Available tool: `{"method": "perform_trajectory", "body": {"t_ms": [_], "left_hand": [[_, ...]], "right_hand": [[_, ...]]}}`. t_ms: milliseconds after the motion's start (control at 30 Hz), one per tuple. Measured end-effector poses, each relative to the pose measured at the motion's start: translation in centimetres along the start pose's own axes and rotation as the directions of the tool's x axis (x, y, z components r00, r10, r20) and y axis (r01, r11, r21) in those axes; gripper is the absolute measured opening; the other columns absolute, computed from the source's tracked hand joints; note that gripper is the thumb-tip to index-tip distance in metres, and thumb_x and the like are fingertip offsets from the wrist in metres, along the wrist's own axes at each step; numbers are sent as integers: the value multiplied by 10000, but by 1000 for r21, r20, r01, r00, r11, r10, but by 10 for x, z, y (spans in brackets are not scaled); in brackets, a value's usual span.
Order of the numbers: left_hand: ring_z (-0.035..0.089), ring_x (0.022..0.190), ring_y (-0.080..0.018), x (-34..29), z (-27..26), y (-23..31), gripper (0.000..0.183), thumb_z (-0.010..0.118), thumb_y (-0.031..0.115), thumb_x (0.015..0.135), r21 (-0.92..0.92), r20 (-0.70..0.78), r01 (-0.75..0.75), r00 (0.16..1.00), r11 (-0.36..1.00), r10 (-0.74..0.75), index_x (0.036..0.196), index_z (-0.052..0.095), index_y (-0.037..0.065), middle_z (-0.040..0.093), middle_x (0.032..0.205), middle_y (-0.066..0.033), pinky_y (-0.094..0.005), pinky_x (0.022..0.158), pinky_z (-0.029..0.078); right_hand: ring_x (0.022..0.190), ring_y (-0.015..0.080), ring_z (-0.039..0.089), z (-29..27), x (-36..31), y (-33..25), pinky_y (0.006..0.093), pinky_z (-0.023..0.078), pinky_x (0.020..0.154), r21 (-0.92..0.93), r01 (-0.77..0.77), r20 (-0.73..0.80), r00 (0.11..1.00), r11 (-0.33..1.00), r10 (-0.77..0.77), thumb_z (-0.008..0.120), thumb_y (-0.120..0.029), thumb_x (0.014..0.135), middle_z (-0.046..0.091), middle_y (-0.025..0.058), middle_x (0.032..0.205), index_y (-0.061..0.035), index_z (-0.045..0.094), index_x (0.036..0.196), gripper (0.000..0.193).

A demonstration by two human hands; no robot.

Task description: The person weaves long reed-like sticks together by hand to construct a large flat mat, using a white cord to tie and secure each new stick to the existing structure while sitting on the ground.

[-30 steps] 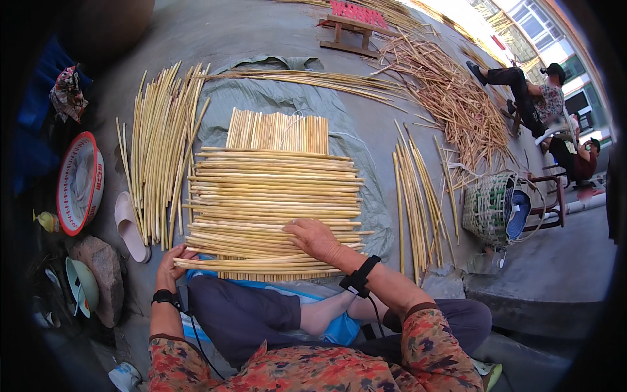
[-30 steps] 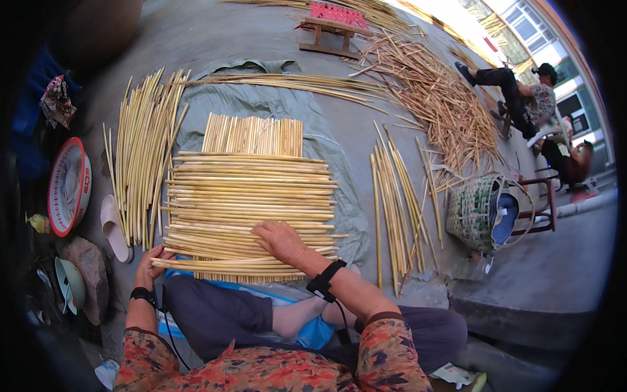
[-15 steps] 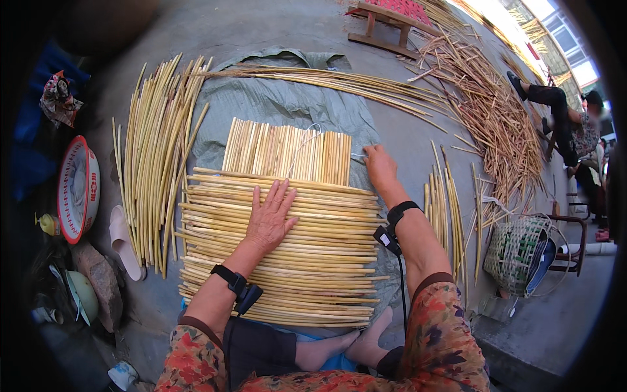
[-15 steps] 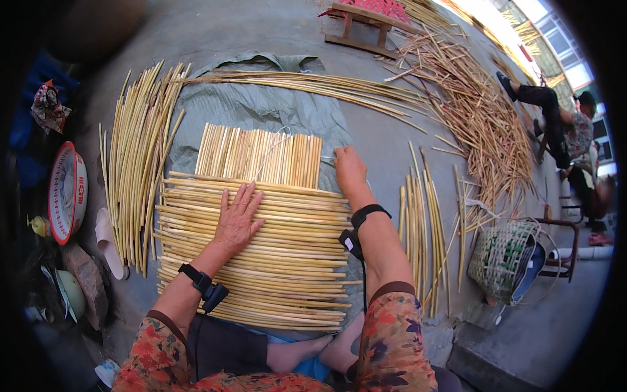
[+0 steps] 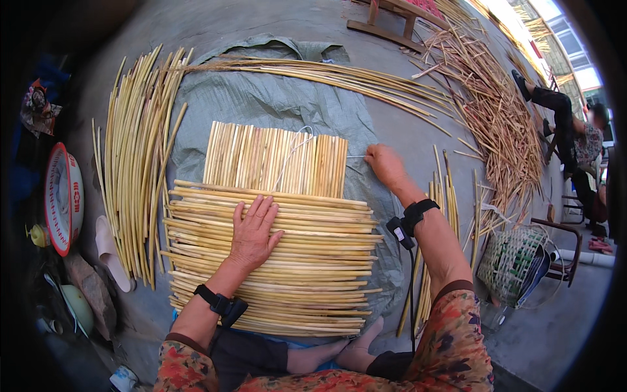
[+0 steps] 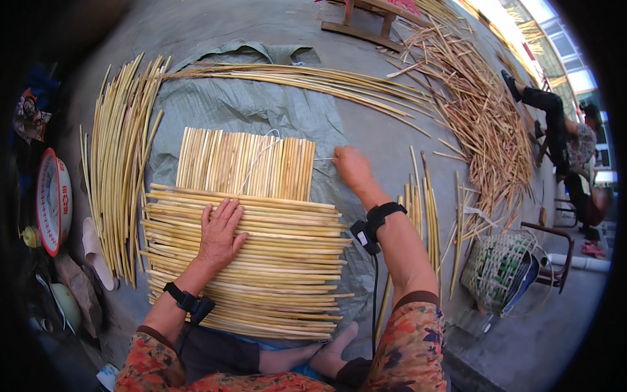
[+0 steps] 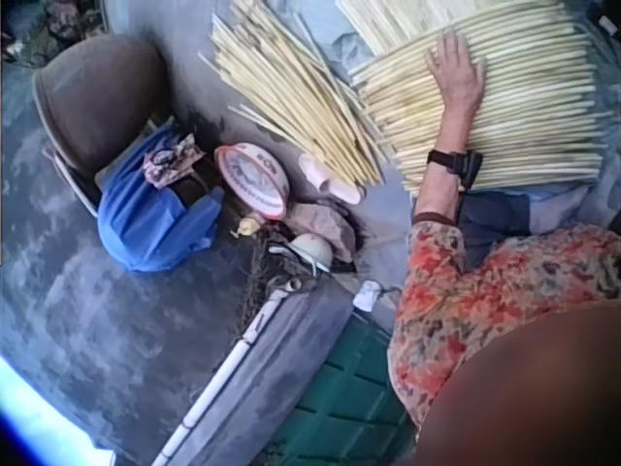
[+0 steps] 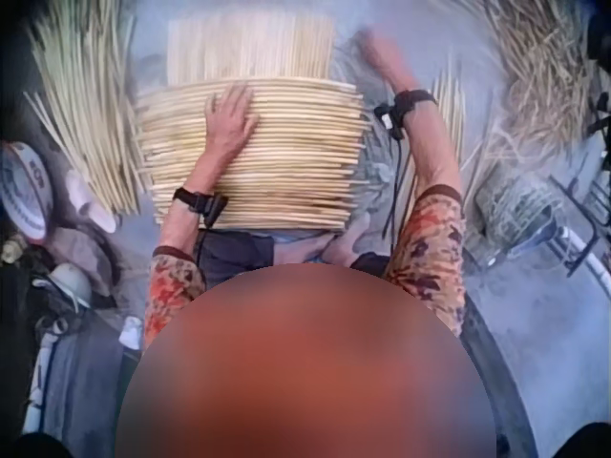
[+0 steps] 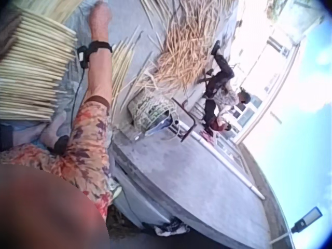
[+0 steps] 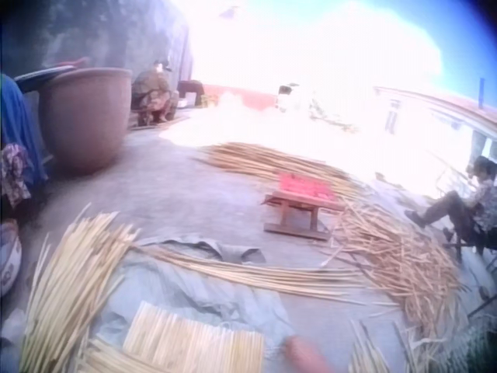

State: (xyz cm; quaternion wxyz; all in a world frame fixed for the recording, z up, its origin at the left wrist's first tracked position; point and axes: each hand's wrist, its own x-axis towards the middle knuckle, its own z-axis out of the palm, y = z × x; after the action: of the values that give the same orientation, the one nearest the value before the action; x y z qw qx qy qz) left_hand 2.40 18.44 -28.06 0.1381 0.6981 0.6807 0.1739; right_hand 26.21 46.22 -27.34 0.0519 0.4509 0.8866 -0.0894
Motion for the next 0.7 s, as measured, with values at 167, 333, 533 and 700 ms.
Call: {"method": "perform_trajectory", "body": {"t_ms": [167, 333, 533, 700], "left_hand": [[375, 1325, -292, 33, -1, -9, 572, 668, 99, 787, -9, -110, -31, 994, 999, 30, 1313, 451, 37, 432, 1382, -130, -517, 1097, 220], [359, 1332, -281, 33, 10, -1, 512, 641, 212, 842, 44, -62, -37, 997, 998, 39, 1297, 474, 48, 418, 1395, -131, -545, 1112, 183], [391, 1305, -303, 25, 22, -1, 503, 639, 263, 845, 67, -54, -61, 996, 996, 65, 1290, 507, 69, 462, 1358, -140, -547, 1112, 191], [421, 1273, -305, 26, 21, 0, 477, 677, 211, 801, 26, -146, -107, 983, 994, 110, 1233, 543, 62, 508, 1302, -131, -515, 1100, 246]], "right_hand": [[864, 317, 676, -22, 46, 20, 391, 575, 572, 811, -447, 276, 861, 378, 426, 483, -73, 901, 623, 159, 920, 34, 562, 894, 134], [945, 389, 653, -43, 80, 14, 434, 615, 722, 966, -155, 239, 840, -207, 487, 402, -51, 931, 590, 236, 987, 95, 493, 971, 177], [1055, 384, 605, -72, 134, -29, 454, 551, 874, 911, 216, -37, 892, -353, 450, 418, -83, 984, 571, 241, 1087, 63, 470, 1024, 159], [1045, 344, 622, -96, 164, -80, 422, 539, 885, 844, 301, -224, 950, -445, 217, 486, -73, 965, 583, 222, 1095, 36, 492, 1024, 124]]}}
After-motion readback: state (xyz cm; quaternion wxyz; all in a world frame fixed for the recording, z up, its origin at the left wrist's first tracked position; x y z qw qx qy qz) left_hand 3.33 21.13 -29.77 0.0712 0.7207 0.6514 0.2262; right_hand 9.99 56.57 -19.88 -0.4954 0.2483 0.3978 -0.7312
